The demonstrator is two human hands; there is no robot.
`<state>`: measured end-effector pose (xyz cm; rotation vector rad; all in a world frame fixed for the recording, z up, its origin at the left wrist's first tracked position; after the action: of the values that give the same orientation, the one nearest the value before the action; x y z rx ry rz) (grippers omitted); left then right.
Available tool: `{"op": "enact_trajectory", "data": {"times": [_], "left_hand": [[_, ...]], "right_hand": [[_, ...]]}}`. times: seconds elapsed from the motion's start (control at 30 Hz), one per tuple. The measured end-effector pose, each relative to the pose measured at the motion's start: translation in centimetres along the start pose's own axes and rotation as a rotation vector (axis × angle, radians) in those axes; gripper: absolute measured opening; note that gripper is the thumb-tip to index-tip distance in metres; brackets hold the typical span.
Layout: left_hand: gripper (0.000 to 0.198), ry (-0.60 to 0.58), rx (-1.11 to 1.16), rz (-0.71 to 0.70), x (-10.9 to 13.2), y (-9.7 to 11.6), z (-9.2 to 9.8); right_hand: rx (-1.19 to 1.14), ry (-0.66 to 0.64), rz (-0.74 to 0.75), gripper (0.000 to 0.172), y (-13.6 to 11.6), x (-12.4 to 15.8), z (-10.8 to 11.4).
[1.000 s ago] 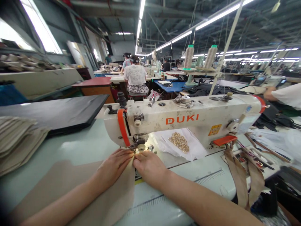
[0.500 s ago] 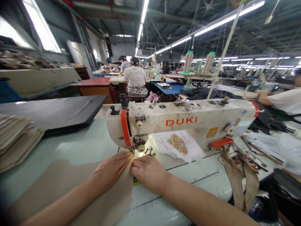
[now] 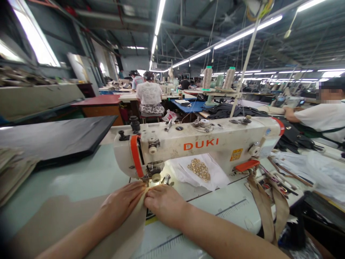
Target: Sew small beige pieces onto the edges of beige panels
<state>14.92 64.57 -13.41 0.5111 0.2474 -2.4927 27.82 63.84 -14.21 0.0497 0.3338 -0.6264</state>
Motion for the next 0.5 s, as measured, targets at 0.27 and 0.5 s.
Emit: {"op": "enact_trajectory", "data": {"times": [0.27,0.5], "left_hand": [[0.035,0.005,0.015,0.005,-0.23,-0.38,0.07],[0.032,0.018,0.031,0.026,0.0,-0.66,-0.24]], "right_hand": [[-0.025,0.002,0.013,0.005,0.27,-0.22,-0.32],[-0.028,-0.014,0.001,0.005,0.1,-0.25,-0.16]]}}
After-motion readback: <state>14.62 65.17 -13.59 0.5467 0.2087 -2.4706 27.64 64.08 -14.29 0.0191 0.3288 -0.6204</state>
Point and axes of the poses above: each hand's wrist, its own x-axis away from the middle knuckle, its own z-axis out of the back of the hand, y = z × x, the point moved 4 cm from there along -x, towards the middle knuckle, and after that the axes turned 8 degrees about -z, right-handed, at the moved point
